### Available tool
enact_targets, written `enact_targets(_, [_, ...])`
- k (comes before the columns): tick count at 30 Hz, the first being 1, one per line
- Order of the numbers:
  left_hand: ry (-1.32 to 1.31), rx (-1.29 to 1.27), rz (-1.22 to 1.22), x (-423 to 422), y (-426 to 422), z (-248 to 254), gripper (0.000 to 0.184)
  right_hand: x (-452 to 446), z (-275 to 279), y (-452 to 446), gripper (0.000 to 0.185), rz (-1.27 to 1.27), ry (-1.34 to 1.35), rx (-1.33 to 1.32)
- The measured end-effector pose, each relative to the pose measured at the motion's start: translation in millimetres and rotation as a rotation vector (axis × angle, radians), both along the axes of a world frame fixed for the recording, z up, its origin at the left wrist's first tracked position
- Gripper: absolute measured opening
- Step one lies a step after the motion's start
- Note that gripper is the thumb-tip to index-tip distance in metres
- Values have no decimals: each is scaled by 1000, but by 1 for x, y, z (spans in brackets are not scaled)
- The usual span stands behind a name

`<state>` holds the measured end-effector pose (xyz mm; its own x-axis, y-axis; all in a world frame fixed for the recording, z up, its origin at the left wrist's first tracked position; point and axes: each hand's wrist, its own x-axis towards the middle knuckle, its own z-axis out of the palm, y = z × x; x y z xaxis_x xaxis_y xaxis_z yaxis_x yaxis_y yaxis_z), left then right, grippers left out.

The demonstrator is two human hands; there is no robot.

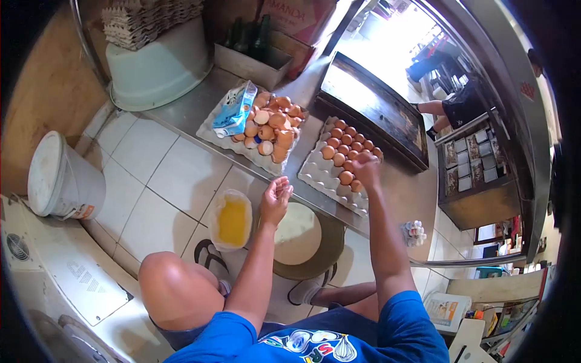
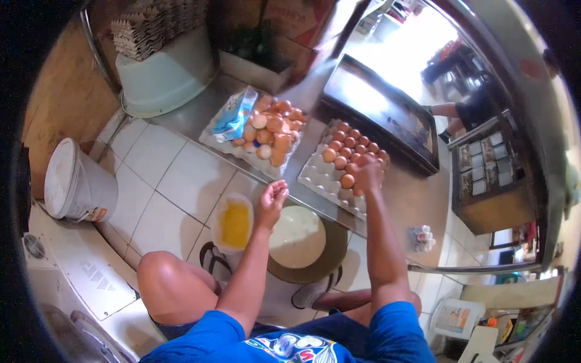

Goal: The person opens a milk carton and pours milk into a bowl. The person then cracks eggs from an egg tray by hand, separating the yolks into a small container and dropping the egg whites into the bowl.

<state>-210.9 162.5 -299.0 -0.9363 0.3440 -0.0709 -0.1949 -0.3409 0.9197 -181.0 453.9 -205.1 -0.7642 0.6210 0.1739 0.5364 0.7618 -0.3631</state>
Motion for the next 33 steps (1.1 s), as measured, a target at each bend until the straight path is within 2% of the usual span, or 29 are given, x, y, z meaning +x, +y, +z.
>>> enact_targets(1, [-2,-1,3,2,2,1,31,6,-3,-11,22,10,-186,92])
enact_targets(2, [-4,-4,6,4,3,2,31,14,-10,-19,22,6,-180,90])
enact_targets(4, [-10,-13,10,9,5,1,32,26,-22,-33,28,359,-130,447])
enact_targets(10, [16,-67,-27,18,4,3,31,35,-28,-55,30,197,142,383])
enact_targets(14, [-51,24,-17,15,4,5,29,56,-20,-82,42,-60,450,-263])
enact_targets(16, [-76,17,-28,16,3,3,30,69,-32,-108,40,-122,602,-230])
enact_targets(19, [-113,-2,-44,10,0,2,30,96,-64,-146,37,-168,607,-148])
enact_targets(24, [-126,26,-61,17,-1,6,30,110,-65,-187,33,-336,710,-288])
enact_targets(28, [-141,39,-15,23,-3,14,28,114,-98,-174,35,-237,694,-134])
enact_targets(33, [-125,3,3,21,-4,21,28,115,-112,-168,38,-117,616,57])
